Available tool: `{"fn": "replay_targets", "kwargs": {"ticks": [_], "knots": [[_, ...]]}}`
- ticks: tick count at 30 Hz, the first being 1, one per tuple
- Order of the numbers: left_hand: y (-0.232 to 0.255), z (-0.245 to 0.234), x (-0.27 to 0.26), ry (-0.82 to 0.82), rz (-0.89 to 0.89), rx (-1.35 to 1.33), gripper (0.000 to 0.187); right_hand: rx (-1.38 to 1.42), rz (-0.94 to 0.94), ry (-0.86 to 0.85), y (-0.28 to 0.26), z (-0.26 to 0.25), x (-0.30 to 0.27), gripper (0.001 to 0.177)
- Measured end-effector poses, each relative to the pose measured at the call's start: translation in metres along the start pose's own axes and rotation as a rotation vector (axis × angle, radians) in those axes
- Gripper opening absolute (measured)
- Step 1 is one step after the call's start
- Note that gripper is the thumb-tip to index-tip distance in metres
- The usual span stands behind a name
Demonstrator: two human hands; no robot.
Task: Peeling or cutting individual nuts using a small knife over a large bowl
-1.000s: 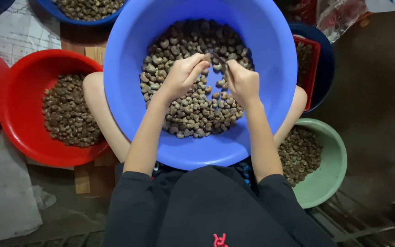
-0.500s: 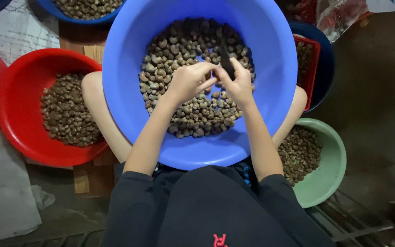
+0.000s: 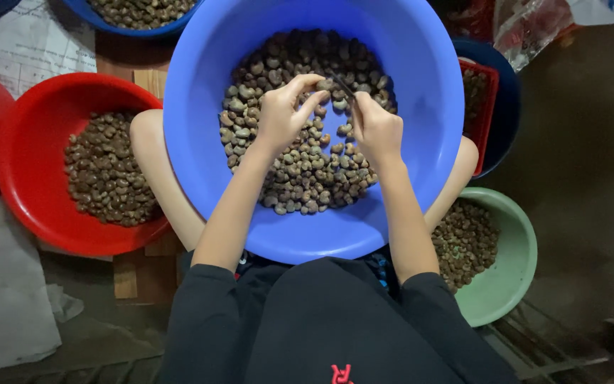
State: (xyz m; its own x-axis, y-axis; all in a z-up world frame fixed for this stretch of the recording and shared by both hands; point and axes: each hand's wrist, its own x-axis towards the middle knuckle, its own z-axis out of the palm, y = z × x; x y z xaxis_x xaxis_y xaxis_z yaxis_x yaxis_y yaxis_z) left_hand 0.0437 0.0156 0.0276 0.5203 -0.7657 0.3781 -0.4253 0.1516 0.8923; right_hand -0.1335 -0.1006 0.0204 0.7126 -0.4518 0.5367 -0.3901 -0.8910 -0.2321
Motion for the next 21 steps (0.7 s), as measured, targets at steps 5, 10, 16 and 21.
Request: {"fn": "replay_targets", "kwargs": {"ticks": [5,10,16,21], "knots": [[0.012,-0.007,0.002,-0.025,-0.02,-0.054,0.015,0.044,0.009,0.029,0.005,0.005,-0.006,0.015],[0.025,-0.011,0.005,-0.122,0.072,-0.097,0.015,0.674,0.379,0.012,-0.007,0.002,0.006,0.011],[0.016,0.002,0.001,-0.184,0.072,-0.263,0.019,1.564,0.718,0.039,-0.022,0.019,0.001,0.014],[0.01,0.007,-0.001,-0.172,0.128,-0.299,0.017,1.715,0.716,0.02,-0.021,0.016,0.002,0.011]]}}
